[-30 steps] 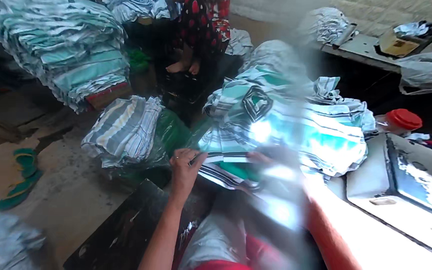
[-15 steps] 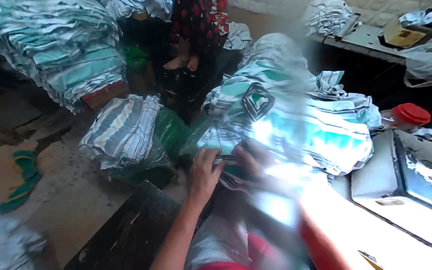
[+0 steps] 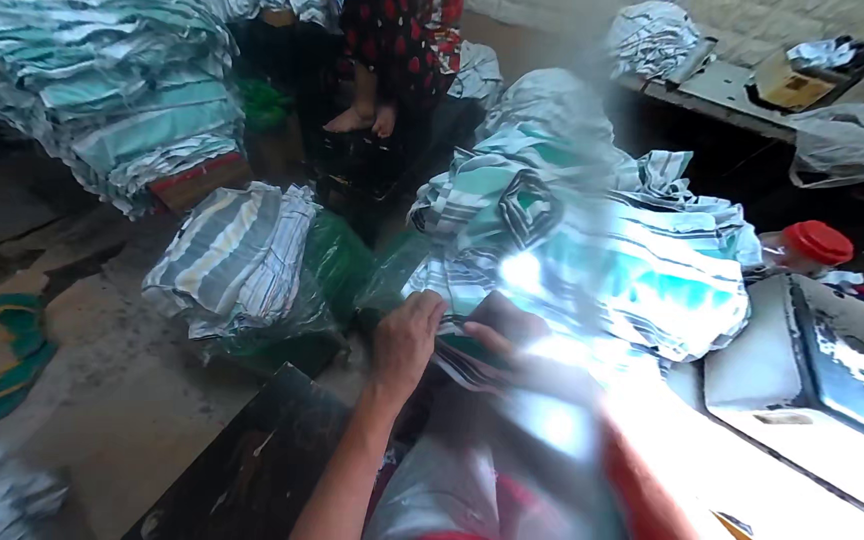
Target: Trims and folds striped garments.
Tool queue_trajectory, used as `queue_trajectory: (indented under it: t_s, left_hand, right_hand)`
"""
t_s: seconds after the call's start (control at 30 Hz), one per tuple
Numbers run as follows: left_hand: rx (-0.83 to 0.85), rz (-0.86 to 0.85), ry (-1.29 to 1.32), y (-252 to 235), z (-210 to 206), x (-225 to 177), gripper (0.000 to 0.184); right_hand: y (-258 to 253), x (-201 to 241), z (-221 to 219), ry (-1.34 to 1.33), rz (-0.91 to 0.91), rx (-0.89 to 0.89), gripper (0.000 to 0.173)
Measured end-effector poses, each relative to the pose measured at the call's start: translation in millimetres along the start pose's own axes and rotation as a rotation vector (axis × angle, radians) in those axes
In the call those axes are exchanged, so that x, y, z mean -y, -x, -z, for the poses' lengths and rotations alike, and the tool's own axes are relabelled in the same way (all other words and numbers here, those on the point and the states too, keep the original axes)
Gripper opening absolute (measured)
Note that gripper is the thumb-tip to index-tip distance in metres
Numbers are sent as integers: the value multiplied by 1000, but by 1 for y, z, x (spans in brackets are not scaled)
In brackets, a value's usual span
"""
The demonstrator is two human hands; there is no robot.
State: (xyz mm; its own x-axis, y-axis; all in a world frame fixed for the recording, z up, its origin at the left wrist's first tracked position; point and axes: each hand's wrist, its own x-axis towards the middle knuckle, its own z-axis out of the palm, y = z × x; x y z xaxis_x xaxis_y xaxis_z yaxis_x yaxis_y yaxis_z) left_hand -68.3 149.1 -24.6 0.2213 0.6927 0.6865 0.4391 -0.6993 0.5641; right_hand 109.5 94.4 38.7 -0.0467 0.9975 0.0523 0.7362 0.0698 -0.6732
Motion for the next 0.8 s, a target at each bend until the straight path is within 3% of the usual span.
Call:
queue_trajectory:
  t_s: [0.23, 0.47, 0.6, 0.8]
  left_hand:
    - [-12, -2, 33, 0, -3, -2, 21]
    - [10, 44, 87, -2, -2, -3, 23]
    - [9, 46, 94, -2, 0, -3, 23]
    - [4, 64, 110, -1, -1, -6, 21]
  right_hand:
    - [7, 5, -6, 267, 68, -67, 44]
    - [13, 8, -11, 320, 30, -106, 43]
    - [13, 5, -11, 142, -15, -130, 40]
    - [15, 9, -19, 300, 13, -189, 42]
